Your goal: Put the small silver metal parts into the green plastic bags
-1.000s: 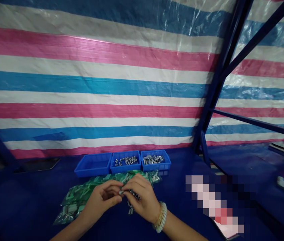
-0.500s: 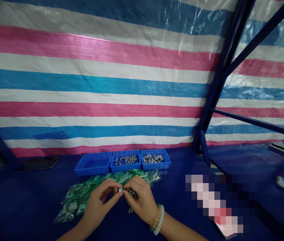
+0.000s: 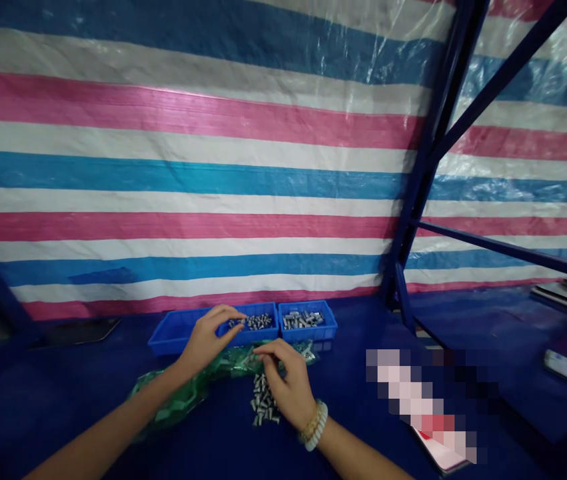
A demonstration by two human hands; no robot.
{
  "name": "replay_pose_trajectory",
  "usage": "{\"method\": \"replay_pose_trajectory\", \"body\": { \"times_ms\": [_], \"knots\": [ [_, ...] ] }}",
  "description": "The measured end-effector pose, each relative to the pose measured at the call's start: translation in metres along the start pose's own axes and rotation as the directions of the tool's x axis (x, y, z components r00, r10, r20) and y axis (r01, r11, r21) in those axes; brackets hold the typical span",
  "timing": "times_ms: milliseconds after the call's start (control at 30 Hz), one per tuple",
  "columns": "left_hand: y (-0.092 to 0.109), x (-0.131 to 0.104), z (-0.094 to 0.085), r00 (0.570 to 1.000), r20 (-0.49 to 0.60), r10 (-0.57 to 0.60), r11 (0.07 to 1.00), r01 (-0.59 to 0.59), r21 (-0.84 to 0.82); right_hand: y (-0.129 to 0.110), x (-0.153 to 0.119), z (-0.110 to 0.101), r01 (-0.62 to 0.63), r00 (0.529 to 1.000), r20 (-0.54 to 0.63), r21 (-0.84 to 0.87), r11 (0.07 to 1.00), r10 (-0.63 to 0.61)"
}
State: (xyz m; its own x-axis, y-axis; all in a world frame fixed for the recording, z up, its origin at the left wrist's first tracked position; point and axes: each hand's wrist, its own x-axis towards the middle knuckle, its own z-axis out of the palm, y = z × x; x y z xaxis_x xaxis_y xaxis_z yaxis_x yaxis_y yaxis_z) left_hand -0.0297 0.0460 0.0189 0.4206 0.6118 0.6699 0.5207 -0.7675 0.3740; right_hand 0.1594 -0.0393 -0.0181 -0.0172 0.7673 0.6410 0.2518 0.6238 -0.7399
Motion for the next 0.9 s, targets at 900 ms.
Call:
{"method": "replay_pose_trajectory", "body": {
  "times_ms": [900],
  "knots": [
    [0.05,-0.058,0.003,0.758,0.633,0.156,0.979,-0.204,0.003,-0.003,0.001,-0.004,0.028,1.0,0.012,-0.011,1.0,-0.028]
  ]
}}
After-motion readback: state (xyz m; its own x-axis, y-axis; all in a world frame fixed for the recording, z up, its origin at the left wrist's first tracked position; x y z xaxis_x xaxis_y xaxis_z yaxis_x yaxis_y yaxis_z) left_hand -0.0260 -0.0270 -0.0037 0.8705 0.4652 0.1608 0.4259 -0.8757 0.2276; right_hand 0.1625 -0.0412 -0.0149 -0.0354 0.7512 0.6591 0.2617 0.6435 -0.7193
